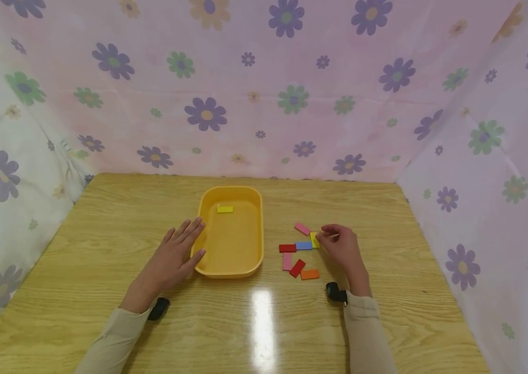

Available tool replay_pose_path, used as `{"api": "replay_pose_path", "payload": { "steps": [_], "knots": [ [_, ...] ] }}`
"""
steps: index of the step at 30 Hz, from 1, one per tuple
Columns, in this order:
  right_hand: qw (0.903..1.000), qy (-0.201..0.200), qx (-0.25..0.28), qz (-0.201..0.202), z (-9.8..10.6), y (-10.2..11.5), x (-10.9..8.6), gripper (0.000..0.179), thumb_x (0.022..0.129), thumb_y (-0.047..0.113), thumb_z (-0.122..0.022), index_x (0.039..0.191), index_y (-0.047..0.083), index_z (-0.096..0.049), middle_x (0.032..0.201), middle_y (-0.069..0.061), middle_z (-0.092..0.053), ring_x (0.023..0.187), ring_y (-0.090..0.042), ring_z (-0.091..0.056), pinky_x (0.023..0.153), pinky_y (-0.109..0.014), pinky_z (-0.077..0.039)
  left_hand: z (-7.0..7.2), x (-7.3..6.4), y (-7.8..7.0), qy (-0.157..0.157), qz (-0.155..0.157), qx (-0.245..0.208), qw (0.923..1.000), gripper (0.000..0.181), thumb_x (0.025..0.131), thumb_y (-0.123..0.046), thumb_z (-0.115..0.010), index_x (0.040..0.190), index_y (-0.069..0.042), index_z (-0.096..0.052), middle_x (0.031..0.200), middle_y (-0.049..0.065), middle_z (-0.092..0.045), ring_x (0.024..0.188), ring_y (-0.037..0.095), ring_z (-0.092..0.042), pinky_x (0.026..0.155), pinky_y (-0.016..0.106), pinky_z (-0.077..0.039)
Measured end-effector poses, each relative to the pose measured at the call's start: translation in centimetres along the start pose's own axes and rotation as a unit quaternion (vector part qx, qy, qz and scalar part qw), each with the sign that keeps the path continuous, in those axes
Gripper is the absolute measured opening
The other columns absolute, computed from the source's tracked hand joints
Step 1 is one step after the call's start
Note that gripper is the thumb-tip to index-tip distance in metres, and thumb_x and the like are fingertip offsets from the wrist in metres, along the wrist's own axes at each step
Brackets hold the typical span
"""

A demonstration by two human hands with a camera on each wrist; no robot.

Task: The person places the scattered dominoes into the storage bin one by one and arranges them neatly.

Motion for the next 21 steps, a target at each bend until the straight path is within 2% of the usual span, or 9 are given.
{"api": "replay_pose_path", "payload": {
  "steps": [8, 12, 17, 21],
  "knots": [
    [0.9991, 0.031, -0.028, -0.008, -0.91, -0.53, -0.29, 0.031, 0.096, 0.02, -0.073, 0.117, -0.002, -0.072, 0.1, -0.015, -0.072, 0.088, -0.026, -0.066, 0.076, -0.032, -0.054, 0.12, -0.01, -0.1, -0.003, -0.004, -0.002, 1.0, 0.067, 0.106, -0.043, -0.051, 0.161, -0.011, -0.031, 0.169, 0.004, -0.025, 0.155, 0.032, -0.022, 0.123, 0.061, -0.015],
    [0.9987, 0.039, -0.034, -0.003, -1.09, -0.59, 0.0, 0.027, 0.096, 0.015, -0.071, 0.117, -0.003, -0.073, 0.1, -0.015, -0.072, 0.085, -0.023, -0.066, 0.075, -0.031, -0.054, 0.1, -0.02, -0.08, -0.003, -0.003, -0.001, 1.0, 0.067, 0.106, -0.044, -0.05, 0.161, -0.011, -0.03, 0.169, 0.004, -0.024, 0.156, 0.032, -0.021, 0.123, 0.061, -0.014],
    [0.998, 0.041, -0.047, 0.002, -0.68, -0.21, -0.01, 0.025, 0.099, 0.01, -0.065, 0.118, -0.004, -0.073, 0.107, -0.02, -0.072, 0.09, -0.028, -0.068, 0.076, -0.033, -0.055, 0.05, 0.04, -0.08, 0.004, 0.0, -0.003, 1.0, 0.068, 0.106, -0.044, -0.05, 0.161, -0.011, -0.03, 0.169, 0.004, -0.023, 0.156, 0.032, -0.02, 0.123, 0.061, -0.014],
    [0.9973, 0.052, -0.051, 0.002, -0.66, -0.21, -0.05, 0.028, 0.1, 0.012, -0.064, 0.122, -0.004, -0.071, 0.114, -0.022, -0.071, 0.096, -0.032, -0.068, 0.08, -0.038, -0.056, 0.03, 0.08, -0.08, 0.007, 0.002, -0.004, 1.0, 0.068, 0.106, -0.043, -0.051, 0.161, -0.01, -0.03, 0.169, 0.004, -0.023, 0.156, 0.032, -0.019, 0.123, 0.061, -0.013]
  ]
}}
Point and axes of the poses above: each hand's wrist, its own x-axis towards the middle knuckle, its own z-axis out of the back of the hand, y = z × x, the point moved 9 cm from there along x, towards the middle knuckle
